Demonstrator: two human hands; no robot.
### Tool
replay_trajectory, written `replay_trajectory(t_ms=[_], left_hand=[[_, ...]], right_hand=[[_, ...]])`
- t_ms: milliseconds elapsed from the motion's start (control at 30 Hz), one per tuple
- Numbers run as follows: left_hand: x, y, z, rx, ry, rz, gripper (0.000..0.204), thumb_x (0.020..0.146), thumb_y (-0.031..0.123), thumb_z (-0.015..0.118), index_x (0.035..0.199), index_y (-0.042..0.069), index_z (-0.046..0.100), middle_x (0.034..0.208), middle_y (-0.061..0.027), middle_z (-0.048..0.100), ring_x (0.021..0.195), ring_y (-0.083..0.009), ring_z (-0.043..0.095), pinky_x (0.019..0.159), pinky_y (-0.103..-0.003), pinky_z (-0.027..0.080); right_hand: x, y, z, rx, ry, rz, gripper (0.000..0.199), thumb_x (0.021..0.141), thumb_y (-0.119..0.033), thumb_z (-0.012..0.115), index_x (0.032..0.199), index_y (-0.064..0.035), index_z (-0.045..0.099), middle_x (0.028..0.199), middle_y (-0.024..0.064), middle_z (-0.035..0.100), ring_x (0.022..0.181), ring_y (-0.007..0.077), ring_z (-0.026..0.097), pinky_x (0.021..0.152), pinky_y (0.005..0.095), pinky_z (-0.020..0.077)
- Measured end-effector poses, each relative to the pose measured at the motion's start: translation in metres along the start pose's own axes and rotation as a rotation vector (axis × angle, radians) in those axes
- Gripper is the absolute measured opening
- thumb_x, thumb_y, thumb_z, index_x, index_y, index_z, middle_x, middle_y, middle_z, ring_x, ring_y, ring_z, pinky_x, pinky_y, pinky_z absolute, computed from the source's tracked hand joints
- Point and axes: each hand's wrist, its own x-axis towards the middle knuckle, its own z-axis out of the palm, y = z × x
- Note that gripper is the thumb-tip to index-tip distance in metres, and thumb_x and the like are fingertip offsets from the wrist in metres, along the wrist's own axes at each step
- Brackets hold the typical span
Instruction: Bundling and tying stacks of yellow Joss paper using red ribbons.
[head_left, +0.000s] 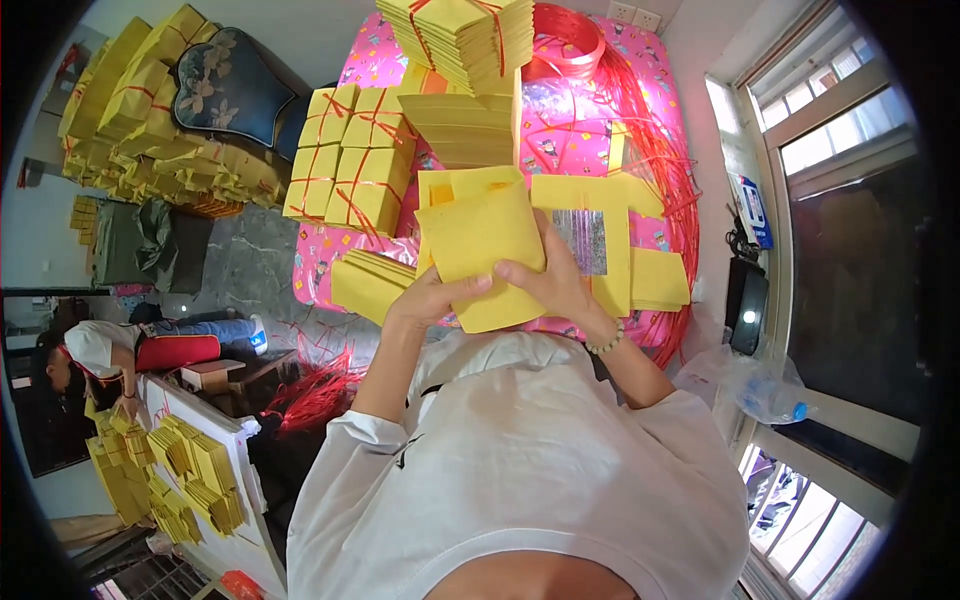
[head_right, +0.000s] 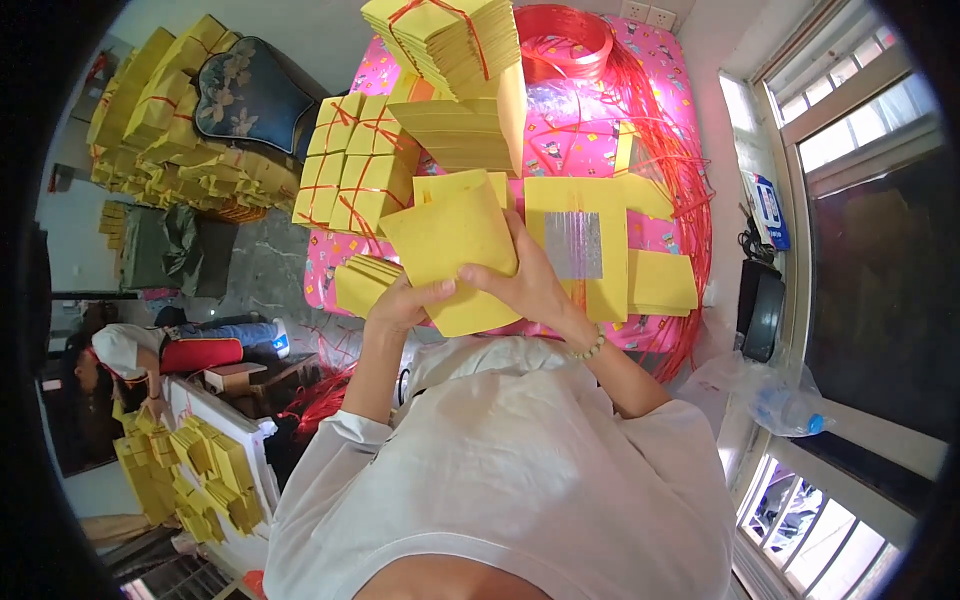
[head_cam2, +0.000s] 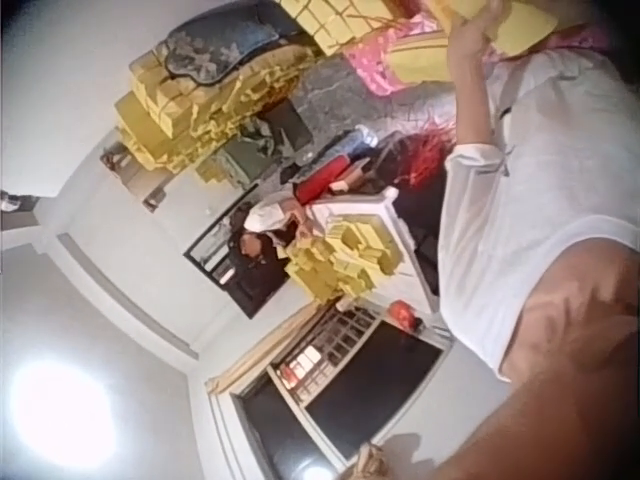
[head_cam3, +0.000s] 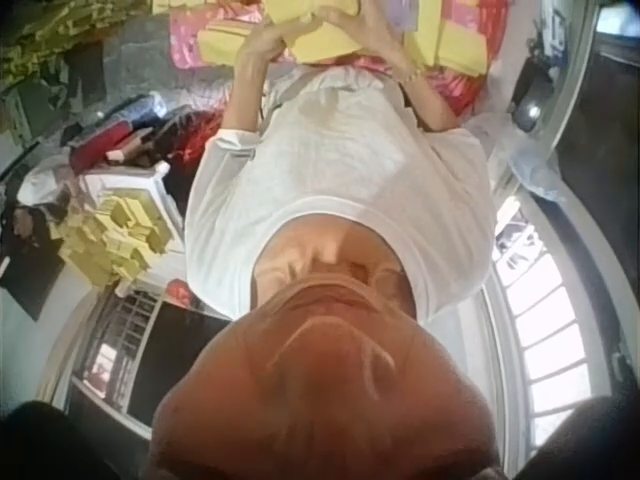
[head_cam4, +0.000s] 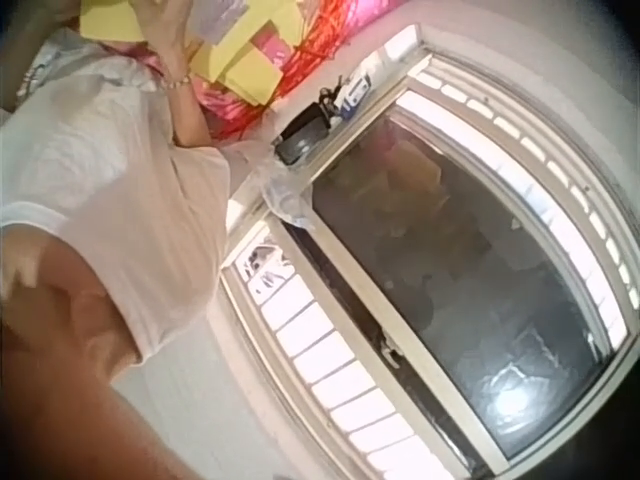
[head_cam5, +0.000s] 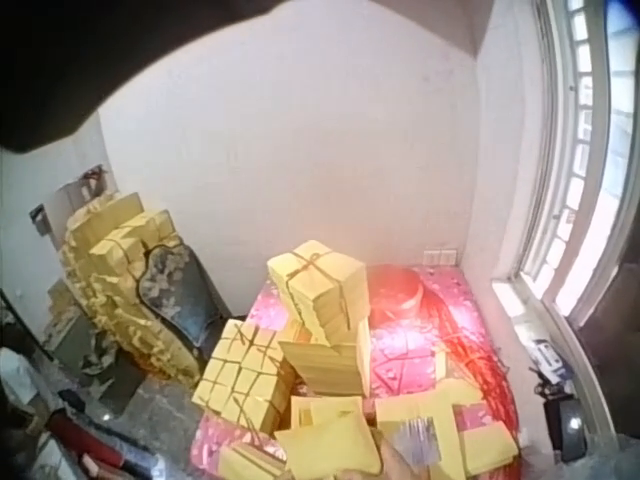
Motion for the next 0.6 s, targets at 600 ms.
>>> replay_trajectory(t_ms=[600], left_hand=[[0.006, 0.006, 0.017, -0.004, 0.080, -0.074, 0.049, 0.084, 0.020, 0.066, 0.125, 0.001, 0.048, 0.118, -0.0082, 0.056, 0.106, -0.0182, 0.055, 0.089, -0.032, 0.046]], right_hand=[[-0.003, 0.001, 0.003, 0.117, 0.014, 0.100, 0.051, 0.082, -0.018, 0.067, 0.124, 0.0013, 0.046, 0.109, 0.0093, 0.059, 0.098, 0.0142, 0.057, 0.082, 0.0282, 0.0479]])
